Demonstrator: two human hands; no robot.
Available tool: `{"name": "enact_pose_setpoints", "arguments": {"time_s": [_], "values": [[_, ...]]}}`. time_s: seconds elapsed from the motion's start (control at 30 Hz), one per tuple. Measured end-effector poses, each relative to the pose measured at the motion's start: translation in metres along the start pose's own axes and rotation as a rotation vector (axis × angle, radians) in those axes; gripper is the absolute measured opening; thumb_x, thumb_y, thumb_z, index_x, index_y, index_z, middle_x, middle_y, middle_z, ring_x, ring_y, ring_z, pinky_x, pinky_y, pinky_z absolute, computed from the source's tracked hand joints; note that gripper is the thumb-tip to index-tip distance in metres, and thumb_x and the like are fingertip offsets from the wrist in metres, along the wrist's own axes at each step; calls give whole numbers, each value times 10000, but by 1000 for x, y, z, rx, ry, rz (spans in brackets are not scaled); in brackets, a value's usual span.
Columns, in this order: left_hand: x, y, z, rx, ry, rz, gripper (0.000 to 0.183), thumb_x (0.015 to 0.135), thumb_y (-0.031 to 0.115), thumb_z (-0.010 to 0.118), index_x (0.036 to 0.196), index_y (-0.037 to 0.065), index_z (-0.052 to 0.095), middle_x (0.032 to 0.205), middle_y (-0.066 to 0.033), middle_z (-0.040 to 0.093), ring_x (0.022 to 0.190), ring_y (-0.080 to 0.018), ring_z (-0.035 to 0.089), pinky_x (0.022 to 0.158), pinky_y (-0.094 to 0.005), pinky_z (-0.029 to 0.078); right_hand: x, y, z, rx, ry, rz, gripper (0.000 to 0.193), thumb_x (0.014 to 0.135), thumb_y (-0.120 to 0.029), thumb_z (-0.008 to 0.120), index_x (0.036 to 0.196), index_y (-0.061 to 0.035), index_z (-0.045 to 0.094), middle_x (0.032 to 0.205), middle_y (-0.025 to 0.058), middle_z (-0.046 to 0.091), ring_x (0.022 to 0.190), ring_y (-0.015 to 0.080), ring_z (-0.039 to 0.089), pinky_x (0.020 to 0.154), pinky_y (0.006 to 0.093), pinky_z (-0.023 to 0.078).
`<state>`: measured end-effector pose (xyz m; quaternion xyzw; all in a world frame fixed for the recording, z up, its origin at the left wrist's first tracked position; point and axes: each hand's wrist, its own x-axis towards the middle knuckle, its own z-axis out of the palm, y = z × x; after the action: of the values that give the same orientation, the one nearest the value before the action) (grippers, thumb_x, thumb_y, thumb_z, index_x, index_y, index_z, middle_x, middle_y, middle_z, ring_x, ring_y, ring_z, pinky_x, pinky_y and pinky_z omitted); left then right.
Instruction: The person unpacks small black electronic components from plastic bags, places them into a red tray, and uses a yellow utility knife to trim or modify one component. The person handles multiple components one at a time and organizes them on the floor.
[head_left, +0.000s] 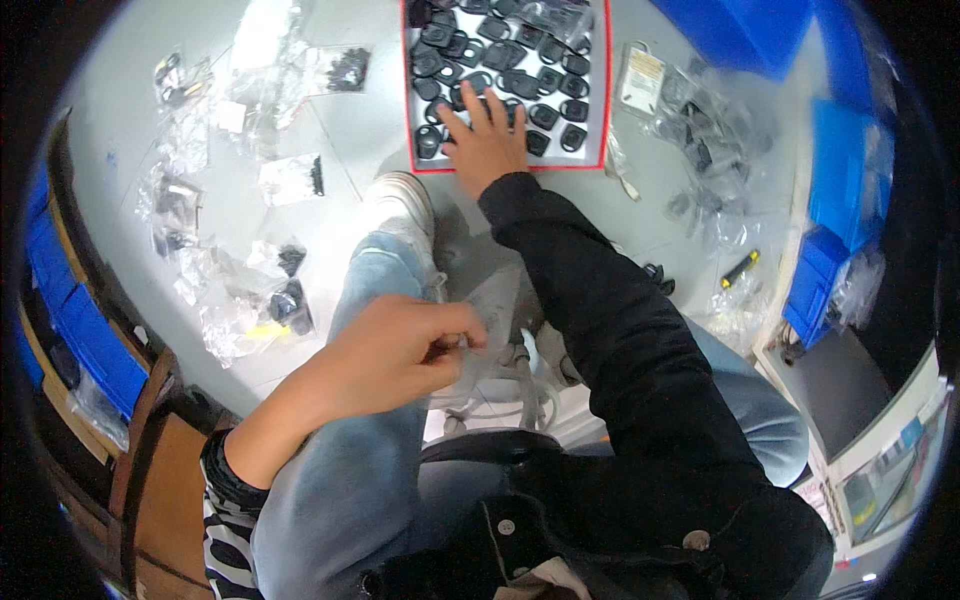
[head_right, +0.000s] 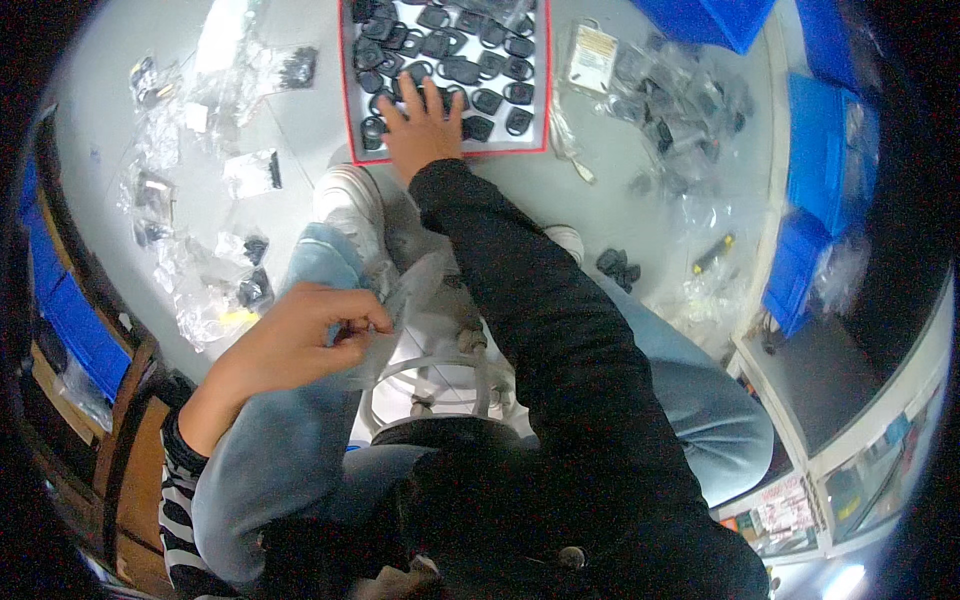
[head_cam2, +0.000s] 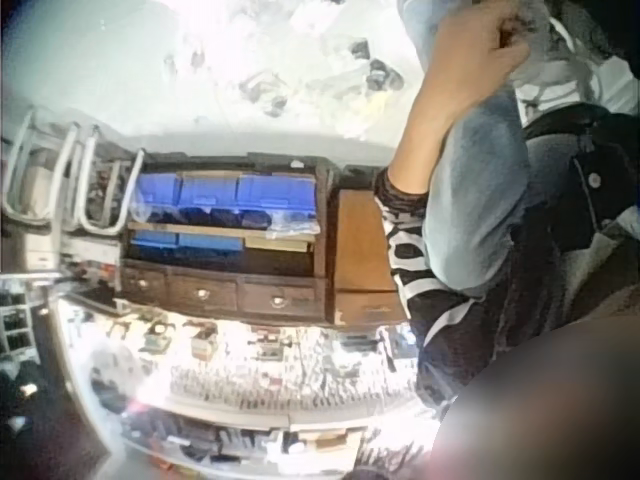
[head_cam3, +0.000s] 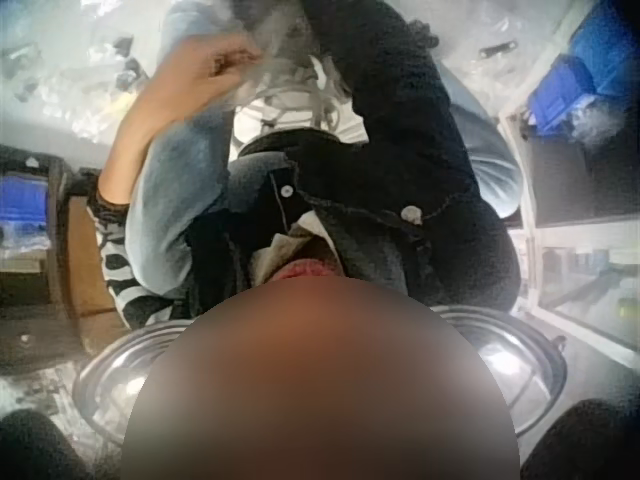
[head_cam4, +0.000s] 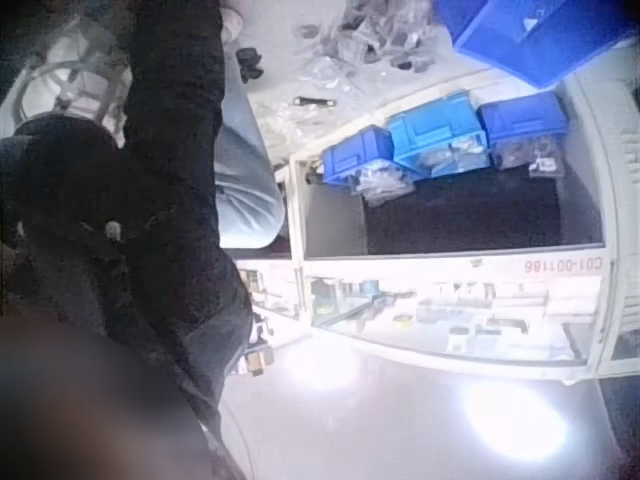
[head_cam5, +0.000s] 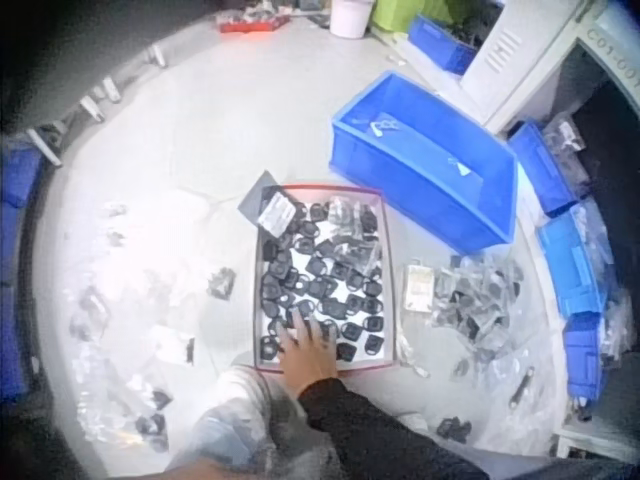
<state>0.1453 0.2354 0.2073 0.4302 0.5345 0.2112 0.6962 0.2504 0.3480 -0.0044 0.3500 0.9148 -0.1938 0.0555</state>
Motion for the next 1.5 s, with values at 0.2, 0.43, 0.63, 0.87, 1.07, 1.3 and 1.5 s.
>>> {"name": "enact_pose_setpoints", "arguments": {"time_s": [0.2, 0.43, 0.63, 0.87, 1.07, 1.3, 1.5], "values": [[-3, 0, -3, -27, -51, -71, 157, 709, 59, 509, 854, 36, 564, 657, -140, 567, 599, -294, 559, 563, -352, 422, 14, 29, -17, -112, 87, 16, 447, 804, -273, 585, 1226, -177, 475, 1397, 66, 270, 1262, 286, 270, 987, 573, 211], [-2, 0, -1, -24, 7, 37, 156, 708, 58, 531, 858, 31, 562, 607, -133, 524, 555, -270, 530, 537, -351, 403, 69, 9, -10, -164, 173, -305, 530, 780, -237, 615, 1274, -250, 423, 1379, 58, 315, 1236, 294, 319, 976, 570, 242], [-3, -4, -3, -42, 11, 56, 181, 707, 51, 546, 887, 35, 556, 587, -127, 508, 515, -254, 512, 515, -341, 398, 72, 62, -31, -306, 131, -179, 607, 802, -272, 584, 1344, -239, 312, 1402, 52, 284, 1261, 284, 296, 985, 556, 236], [-5, -7, 0, -26, 4, 67, 188, 707, 51, 545, 894, 35, 556, 591, -117, 524, 530, -258, 533, 523, -342, 408, 40, 63, -32, -203, 178, -262, 563, 788, -272, 601, 1303, -270, 373, 1386, 53, 312, 1256, 276, 298, 991, 562, 225], [-4, -5, 2, 2, 26, 84, 184, 708, 51, 545, 892, 38, 551, 591, -108, 518, 525, -243, 521, 518, -331, 400, 23, 55, -34, -200, 165, -185, 415, 787, -241, 601, 1190, -233, 507, 1371, 28, 334, 1244, 260, 312, 997, 554, 222], [-14, 3, 15, 67, 55, 109, 177, 712, 49, 539, 887, 28, 553, 574, -85, 485, 514, -197, 484, 525, -311, 392, -35, 38, -35, 66, 55, -187, 363, 797, -193, 575, 1158, -172, 540, 1226, 30, 492, 1126, 241, 432, 937, 424, 312], [-33, -9, 23, 81, 88, 81, 175, 711, 43, 540, 884, 21, 560, 609, -92, 515, 527, -193, 491, 549, -284, 409, 12, -10, -3, 191, 15, -84, 362, 716, -240, 649, 1054, -124, 594, 998, 75, 559, 948, 279, 518, 749, 438, 428]]}}
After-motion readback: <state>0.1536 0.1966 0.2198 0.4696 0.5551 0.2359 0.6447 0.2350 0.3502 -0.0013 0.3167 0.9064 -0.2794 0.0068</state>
